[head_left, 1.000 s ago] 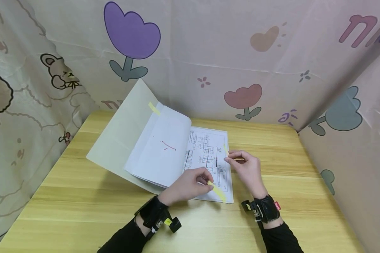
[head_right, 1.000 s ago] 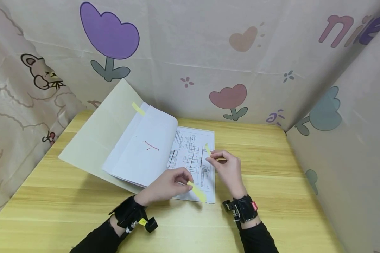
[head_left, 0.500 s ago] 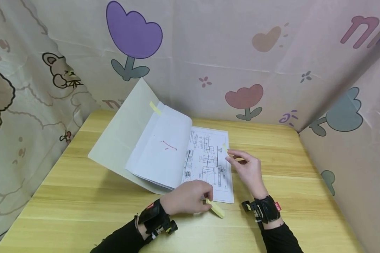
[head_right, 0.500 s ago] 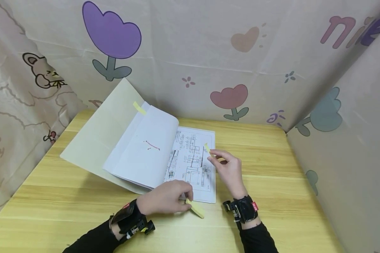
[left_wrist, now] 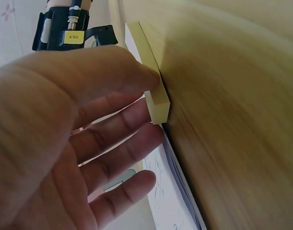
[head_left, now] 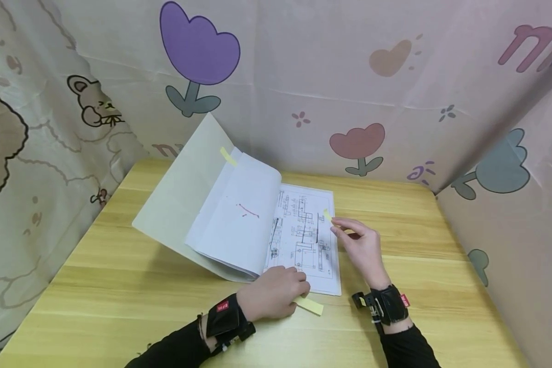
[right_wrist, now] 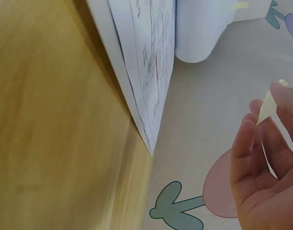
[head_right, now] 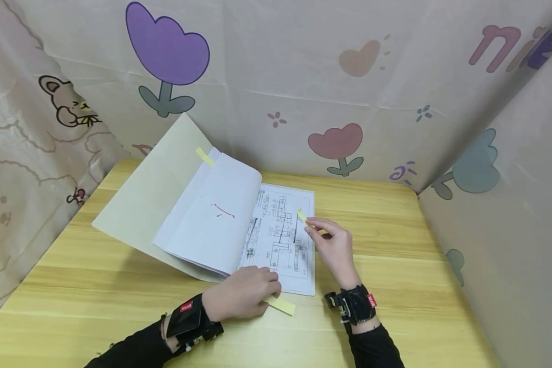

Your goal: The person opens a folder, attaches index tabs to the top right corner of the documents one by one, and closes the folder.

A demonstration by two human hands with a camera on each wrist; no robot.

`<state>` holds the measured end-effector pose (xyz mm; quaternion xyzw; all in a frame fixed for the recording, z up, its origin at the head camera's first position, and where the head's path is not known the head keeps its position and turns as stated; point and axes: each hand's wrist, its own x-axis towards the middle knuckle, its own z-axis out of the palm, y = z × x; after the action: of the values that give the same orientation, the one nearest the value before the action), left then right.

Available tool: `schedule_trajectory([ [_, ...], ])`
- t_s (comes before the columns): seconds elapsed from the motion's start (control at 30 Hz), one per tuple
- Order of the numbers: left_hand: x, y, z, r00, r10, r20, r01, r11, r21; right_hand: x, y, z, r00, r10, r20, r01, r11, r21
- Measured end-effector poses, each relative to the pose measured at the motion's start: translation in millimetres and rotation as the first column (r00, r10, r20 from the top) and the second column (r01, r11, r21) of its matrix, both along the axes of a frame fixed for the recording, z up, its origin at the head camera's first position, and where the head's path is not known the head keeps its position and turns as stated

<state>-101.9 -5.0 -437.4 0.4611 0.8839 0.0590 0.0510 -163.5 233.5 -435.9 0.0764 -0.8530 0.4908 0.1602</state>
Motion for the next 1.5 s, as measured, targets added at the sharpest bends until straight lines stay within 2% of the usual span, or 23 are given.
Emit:
schedule_trajectory([
  [0.17,-6.0,2.6,3.6,1.000,0.009,0.013,-0.009,0.999,0.044,-3.9,4,2.2,1.000,-0.011,-0.015,0.011,1.000,-0.013],
  [0.27,-16.3,7.6,13.7,0.999,0.036,0.019,-0.038,0.992,0.120,-8.5,5,6.0,0.999,-0.023,-0.044,0.023,1.000,-0.002],
  [0.33,-26.0,12.5,22.4,0.997,0.071,-0.001,-0.070,0.980,0.186,-12.9,7,9.1,0.998,-0.027,-0.063,0.028,1.000,0.011],
  [0.4,-37.7,17.6,31.3,0.992,0.121,-0.042,-0.105,0.957,0.269,-17.8,8,12.3,0.996,-0.030,-0.083,0.032,0.999,0.019],
  [0.47,-51.2,23.0,38.1,0.978,0.192,-0.087,-0.151,0.927,0.344,-23.6,10,14.6,0.995,-0.029,-0.099,0.030,0.999,0.014],
  [0.53,-66.1,28.0,43.3,0.956,0.269,-0.120,-0.200,0.892,0.404,-29.1,12,17.5,0.994,-0.033,-0.106,0.034,0.999,0.004],
  [0.6,-81.9,32.4,45.7,0.929,0.349,-0.126,-0.268,0.866,0.423,-34.3,15,20.1,0.993,-0.039,-0.110,0.038,0.999,-0.009],
  [0.67,-97.4,36.2,46.5,0.905,0.413,-0.104,-0.341,0.849,0.403,-39.9,18,21.8,0.992,-0.044,-0.116,0.043,0.999,-0.014],
  [0.77,-118.6,40.5,46.5,0.878,0.477,-0.048,-0.443,0.845,0.299,-49.5,23,23.4,0.991,-0.050,-0.124,0.050,0.999,0.000],
  [0.87,-135.3,43.3,45.6,0.862,0.507,0.010,-0.502,0.850,0.158,-60.3,27,23.7,0.991,-0.047,-0.126,0.054,0.997,0.058],
  [0.93,-144.4,45.0,41.8,0.858,0.513,0.028,-0.514,0.855,0.069,-67.4,30,22.4,0.993,-0.043,-0.106,0.054,0.993,0.104],
  [1.1,-156.0,49.7,35.1,0.858,0.513,0.014,-0.510,0.856,-0.083,-85.9,34,14.2,1.000,0.000,-0.023,0.005,0.973,0.230],
  [1.2,-159.3,52.5,31.0,0.849,0.528,0.014,-0.521,0.841,-0.146,-96.5,33,7.2,0.999,0.032,0.014,-0.035,0.950,0.310],
  [1.33,-164.8,56.7,19.2,0.828,0.560,0.024,-0.545,0.815,-0.198,-106.5,31,-2.4,0.997,0.075,0.034,-0.083,0.909,0.408],
  [1.5,-172.5,60.5,9.9,0.814,0.581,0.022,-0.563,0.797,-0.220,-113.2,33,-10.9,0.993,0.093,0.073,-0.116,0.871,0.477],
])
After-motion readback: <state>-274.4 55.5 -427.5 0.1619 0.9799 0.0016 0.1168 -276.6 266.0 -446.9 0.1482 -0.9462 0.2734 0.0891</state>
